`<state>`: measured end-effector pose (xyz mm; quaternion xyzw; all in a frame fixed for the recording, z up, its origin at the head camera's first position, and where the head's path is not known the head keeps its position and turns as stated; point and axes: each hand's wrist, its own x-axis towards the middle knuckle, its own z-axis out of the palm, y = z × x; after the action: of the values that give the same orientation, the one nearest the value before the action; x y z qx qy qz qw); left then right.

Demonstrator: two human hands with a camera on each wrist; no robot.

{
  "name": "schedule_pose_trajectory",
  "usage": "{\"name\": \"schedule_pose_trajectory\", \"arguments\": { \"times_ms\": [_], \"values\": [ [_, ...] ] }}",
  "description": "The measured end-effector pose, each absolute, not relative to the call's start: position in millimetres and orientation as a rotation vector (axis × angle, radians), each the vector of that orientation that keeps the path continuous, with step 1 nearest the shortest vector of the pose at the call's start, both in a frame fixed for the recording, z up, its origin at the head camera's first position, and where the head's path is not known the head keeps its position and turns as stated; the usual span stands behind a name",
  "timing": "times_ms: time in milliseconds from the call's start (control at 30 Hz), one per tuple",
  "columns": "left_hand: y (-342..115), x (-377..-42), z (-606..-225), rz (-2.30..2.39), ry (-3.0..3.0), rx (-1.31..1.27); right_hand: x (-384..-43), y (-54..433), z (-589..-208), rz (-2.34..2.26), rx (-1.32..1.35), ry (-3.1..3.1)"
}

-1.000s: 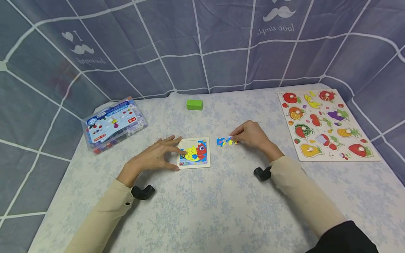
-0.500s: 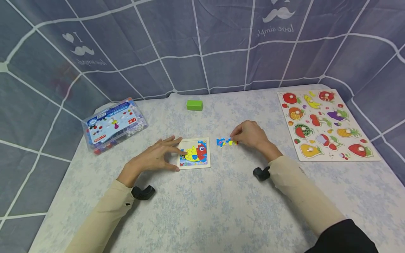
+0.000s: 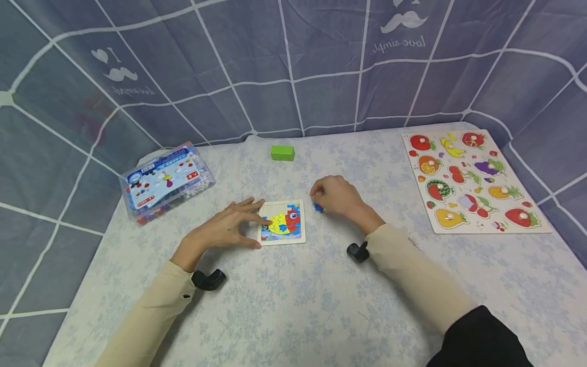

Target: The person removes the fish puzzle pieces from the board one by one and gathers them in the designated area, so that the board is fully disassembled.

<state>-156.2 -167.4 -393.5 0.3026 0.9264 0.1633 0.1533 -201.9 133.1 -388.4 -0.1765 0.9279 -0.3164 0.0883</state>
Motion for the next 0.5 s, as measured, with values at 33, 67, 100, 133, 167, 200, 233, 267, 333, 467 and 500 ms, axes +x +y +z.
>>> {"name": "schedule_pose_trajectory", "arguments": {
  "times_ms": [33,67,100,133,167,200,233,267,333,467,500],
  "values": [
    [-168,-156,-394,0.470,2.656,0.865,-202,126,-389,-0.926,-0.540,2.756],
    [-168,-156,-394,0.471,2.655,0.862,-202,119,-389,-0.908,-0.550,2.750],
    [-168,-156,-395,0.473,2.656,0.863,-202,112,-389,-0.890,-0.555,2.744],
    [-168,-156,-395,0.472,2.655,0.866,-202,106,-390,-0.870,-0.557,2.738],
    [-168,-156,-395,0.474,2.655,0.867,-202,100,-390,-0.851,-0.559,2.734],
    [-168,-156,-396,0.476,2.655,0.869,-202,95,-391,-0.834,-0.553,2.731],
    [-168,-156,-396,0.477,2.654,0.868,-203,90,-391,-0.820,-0.541,2.728],
    [-168,-156,-396,0.480,2.653,0.870,-203,86,-391,-0.806,-0.527,2.725],
    [-168,-157,-396,0.482,2.653,0.874,-203,79,-390,-0.780,-0.500,2.722],
    [-169,-156,-394,0.473,2.657,0.885,-204,71,-387,-0.734,-0.465,2.709],
    [-169,-156,-394,0.472,2.658,0.887,-204,70,-387,-0.724,-0.456,2.709]
  ]
}}
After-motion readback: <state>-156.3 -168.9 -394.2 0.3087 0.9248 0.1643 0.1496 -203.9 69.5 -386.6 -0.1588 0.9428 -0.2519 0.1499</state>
